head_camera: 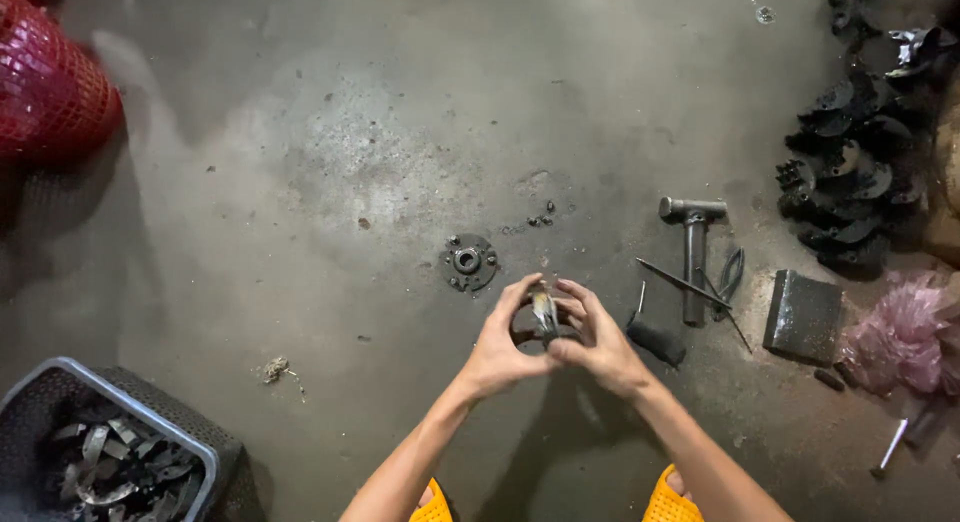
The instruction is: The person kneels on a concrete workshop floor and assembles a small mechanical component, fitting internal parts into a hub by hand and using pliers to press and adjust pieces. They pick up small pins and parts from the floor, work them into the assembly, and set the finished unit aside with other completed parts.
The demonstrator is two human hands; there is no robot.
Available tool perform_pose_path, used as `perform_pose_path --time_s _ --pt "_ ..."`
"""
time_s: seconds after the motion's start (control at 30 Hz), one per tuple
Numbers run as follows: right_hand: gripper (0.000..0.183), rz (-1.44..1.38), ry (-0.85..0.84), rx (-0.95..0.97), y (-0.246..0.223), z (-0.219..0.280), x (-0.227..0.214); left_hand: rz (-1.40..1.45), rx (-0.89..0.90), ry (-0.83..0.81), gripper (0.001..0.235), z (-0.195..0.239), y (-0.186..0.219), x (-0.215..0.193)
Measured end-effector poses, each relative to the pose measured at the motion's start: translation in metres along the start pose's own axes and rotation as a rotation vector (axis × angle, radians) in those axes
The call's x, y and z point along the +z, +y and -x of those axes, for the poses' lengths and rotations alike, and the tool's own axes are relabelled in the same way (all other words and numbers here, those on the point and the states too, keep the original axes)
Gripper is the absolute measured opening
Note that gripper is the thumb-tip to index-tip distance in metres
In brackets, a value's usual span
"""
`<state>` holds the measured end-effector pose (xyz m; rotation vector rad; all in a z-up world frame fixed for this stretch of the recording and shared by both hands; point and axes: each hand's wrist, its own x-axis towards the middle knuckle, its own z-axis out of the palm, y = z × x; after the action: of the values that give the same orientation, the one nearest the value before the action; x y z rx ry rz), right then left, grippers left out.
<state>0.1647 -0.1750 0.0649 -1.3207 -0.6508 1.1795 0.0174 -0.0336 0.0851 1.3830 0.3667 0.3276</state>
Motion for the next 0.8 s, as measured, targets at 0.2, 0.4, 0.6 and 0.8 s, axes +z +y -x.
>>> perform_pose_path --time_s 0.2,0.4,0.6,0.8 --pt "0.117 0.791 -0.064 -0.210 -0.077 0.003 0.002 0.572 -0.398 0.010 0.062 -0.009 -0.018 -0.030" --pt "0.115 0.722 -0.213 -0.369 -0.083 -0.009 0.028 0.564 -0.606 -0.028 0.049 -0.012 -0.012 -0.025" --pt "0.114 0.373 -0.176 -0.123 -0.064 -0.014 0.017 0.519 -0.675 -0.115 0.089 -0.005 -0.006 -0.030" --pt "0.116 0.052 -0.068 -0.077 -0.030 -0.011 0.004 -0.219 -0.072 -0.110 0.129 0.006 0.021 -0.028"
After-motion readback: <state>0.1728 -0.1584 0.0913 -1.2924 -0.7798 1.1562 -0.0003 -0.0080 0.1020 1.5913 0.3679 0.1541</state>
